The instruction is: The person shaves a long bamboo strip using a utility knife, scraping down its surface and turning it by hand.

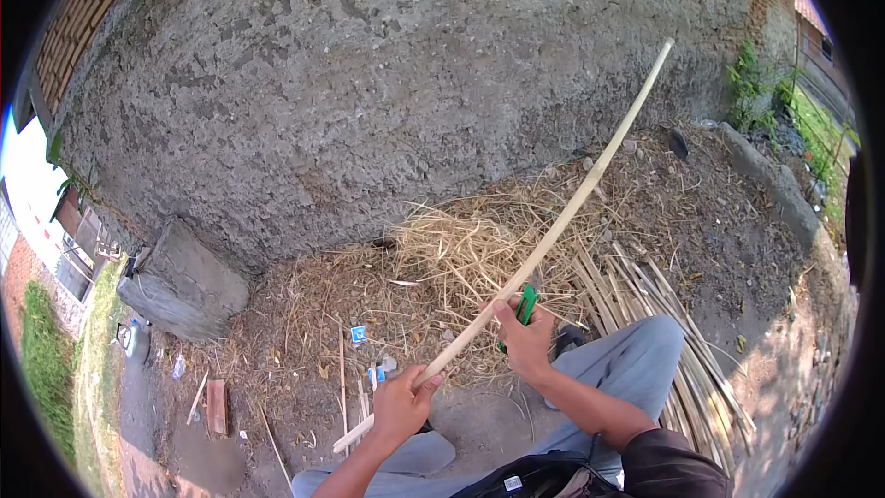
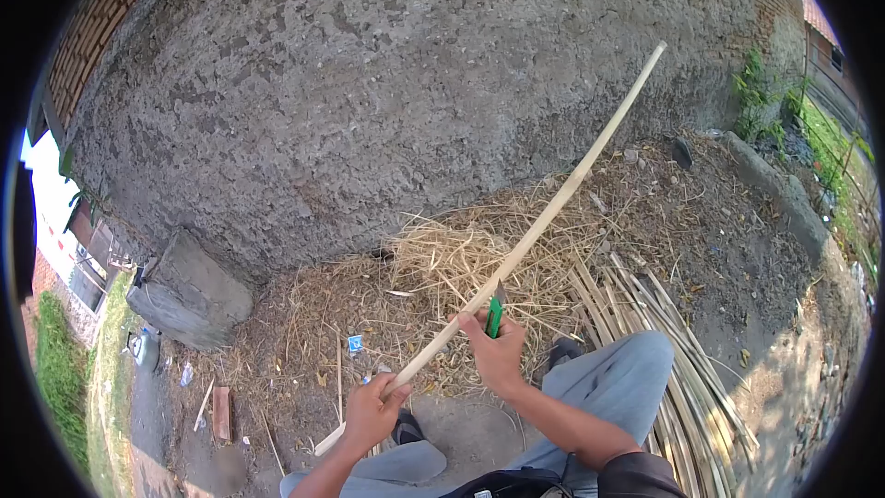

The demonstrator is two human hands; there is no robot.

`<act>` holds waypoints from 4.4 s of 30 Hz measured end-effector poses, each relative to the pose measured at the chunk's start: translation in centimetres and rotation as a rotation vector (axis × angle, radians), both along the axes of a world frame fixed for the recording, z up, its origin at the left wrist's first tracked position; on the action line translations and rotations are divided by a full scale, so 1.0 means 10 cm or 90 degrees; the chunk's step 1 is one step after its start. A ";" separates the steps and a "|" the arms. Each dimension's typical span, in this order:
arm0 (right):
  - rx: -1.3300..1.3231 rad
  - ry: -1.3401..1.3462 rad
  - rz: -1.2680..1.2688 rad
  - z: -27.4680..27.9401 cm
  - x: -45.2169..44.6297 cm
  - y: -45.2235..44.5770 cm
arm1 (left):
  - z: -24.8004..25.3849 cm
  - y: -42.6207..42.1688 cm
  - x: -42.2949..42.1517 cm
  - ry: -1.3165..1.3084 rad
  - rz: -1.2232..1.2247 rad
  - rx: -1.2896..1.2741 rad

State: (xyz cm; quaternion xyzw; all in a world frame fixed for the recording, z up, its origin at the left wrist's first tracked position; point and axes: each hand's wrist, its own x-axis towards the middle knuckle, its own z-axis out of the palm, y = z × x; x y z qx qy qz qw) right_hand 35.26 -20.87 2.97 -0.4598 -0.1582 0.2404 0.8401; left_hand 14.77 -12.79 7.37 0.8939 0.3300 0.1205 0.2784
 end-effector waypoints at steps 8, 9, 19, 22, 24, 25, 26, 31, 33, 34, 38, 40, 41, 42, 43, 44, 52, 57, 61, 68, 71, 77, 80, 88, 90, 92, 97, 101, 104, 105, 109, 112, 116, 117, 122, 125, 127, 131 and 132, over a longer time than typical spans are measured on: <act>-0.052 -0.013 0.149 -0.11 -0.09 -0.04 | -0.03 -0.27 -0.78 -0.045 0.092 -0.597; -0.071 -0.054 0.169 -0.15 -0.13 -0.03 | -0.08 -0.29 -0.86 -0.056 0.100 -0.662; -0.104 0.035 0.073 -0.21 -0.16 0.04 | -0.28 -0.33 -1.03 -0.078 0.133 -0.216; -0.074 0.025 0.043 -0.21 0.01 0.02 | -0.32 -0.20 -0.90 -0.154 0.165 -0.278; -0.025 0.039 0.013 -0.24 0.10 0.02 | -0.27 -0.12 -0.75 -0.217 0.176 -0.330; -0.028 0.038 0.016 -0.25 0.13 0.01 | -0.26 -0.08 -0.70 -0.219 0.179 -0.333; -0.015 0.041 -0.004 -0.24 0.16 0.01 | -0.28 -0.04 -0.65 -0.211 0.168 -0.332; 0.007 0.012 -0.054 -0.26 0.31 -0.03 | -0.35 0.08 -0.46 -0.212 0.159 -0.366; -0.002 0.015 -0.068 -0.21 0.32 -0.03 | -0.40 0.11 -0.40 -0.230 0.157 -0.391; -0.011 0.016 -0.080 -0.20 0.33 -0.03 | -0.45 0.13 -0.38 -0.229 0.156 -0.392; 0.015 0.043 -0.075 -0.32 0.40 -0.05 | -0.60 0.15 -0.33 -0.311 0.173 -0.419; 0.008 0.044 -0.070 -0.32 0.41 -0.06 | -0.61 0.15 -0.32 -0.314 0.171 -0.412; 0.008 0.045 -0.070 -0.32 0.41 -0.06 | -0.61 0.16 -0.30 -0.313 0.181 -0.420; 0.006 0.038 -0.074 -0.32 0.42 -0.05 | -0.61 0.17 -0.28 -0.311 0.190 -0.428; 0.004 0.031 -0.079 -0.32 0.42 -0.05 | -0.65 0.20 -0.28 -0.311 0.188 -0.427; 0.005 0.030 -0.080 -0.32 0.43 -0.05 | -0.67 0.23 -0.28 -0.318 0.187 -0.424; -0.043 -0.019 -0.152 -0.28 0.54 -0.06 | -0.38 0.38 -0.38 -0.519 0.297 -0.322; -0.046 0.035 -0.187 -0.31 0.61 -0.05 | -0.11 0.93 -1.08 -0.417 0.400 -0.120; -0.060 0.036 -0.215 -0.34 0.57 -0.03 | -0.05 0.90 -1.12 0.156 0.476 0.662; -0.070 0.000 -0.215 -0.41 0.46 0.05 | 0.00 0.13 -0.27 -0.007 0.028 0.364; -0.072 0.009 -0.207 -0.34 0.41 0.04 | -0.19 0.03 0.14 -0.030 -0.055 0.370; -0.047 0.043 -0.167 -0.19 0.37 -0.02 | -0.51 0.16 0.49 -0.008 -0.103 0.366; -0.047 -0.001 -0.162 -0.19 0.38 -0.05 | -0.42 0.09 0.48 -0.095 -0.121 0.394; -0.134 -0.125 -0.054 -0.20 0.26 -0.14 | -0.31 0.00 0.08 -0.092 -0.090 0.311; -0.159 -0.139 0.032 -0.15 0.25 -0.19 | -0.30 -0.04 -0.07 -0.119 -0.061 0.174; -0.207 -0.373 0.064 -0.08 0.22 -0.20 | -0.26 -0.10 -0.20 -0.100 0.032 -0.464; -0.291 -0.511 0.137 -0.21 0.01 -0.17 | -0.16 -0.17 -0.35 -0.130 0.124 -0.678; -0.295 -0.633 0.149 -0.25 -0.19 -0.21 | -0.44 -0.19 -0.40 -0.121 0.155 -0.664; -0.341 -0.711 0.235 -0.32 -0.30 -0.23 | -0.69 -0.17 -0.46 -0.143 0.177 -0.712; -0.365 -0.750 0.270 -0.35 -0.35 -0.24 | -0.74 -0.15 -0.46 -0.160 0.188 -0.746; -0.394 -0.769 0.270 -0.65 -0.48 -0.23 | -0.95 -0.10 -0.46 -0.171 0.183 -0.781; -0.390 -0.788 0.196 -0.80 -0.50 -0.17 | -1.07 -0.14 -0.45 -0.186 0.184 -0.733; -0.395 -0.761 0.132 -0.86 -0.52 -0.09 | -1.03 -0.21 -0.47 -0.178 0.213 -0.747; -0.422 -0.772 0.132 -0.84 -0.52 -0.08 | -1.02 -0.22 -0.46 -0.175 0.233 -0.763; -0.367 -0.770 0.077 -0.87 -0.31 0.02 | -1.05 -0.31 -0.54 -0.176 0.219 -0.749; -0.381 -0.769 0.048 -0.87 -0.27 0.03 | -1.05 -0.32 -0.58 -0.176 0.213 -0.795; -0.374 -0.785 0.066 -0.79 -0.30 0.00 | -1.04 -0.29 -0.59 -0.180 0.212 -0.835; -0.312 -0.819 0.094 -0.80 -0.33 0.00 | -1.07 -0.26 -0.59 -0.164 0.176 -0.619; -0.340 -0.825 0.080 -0.82 -0.31 0.02 | -1.08 -0.25 -0.58 -0.158 0.160 -0.547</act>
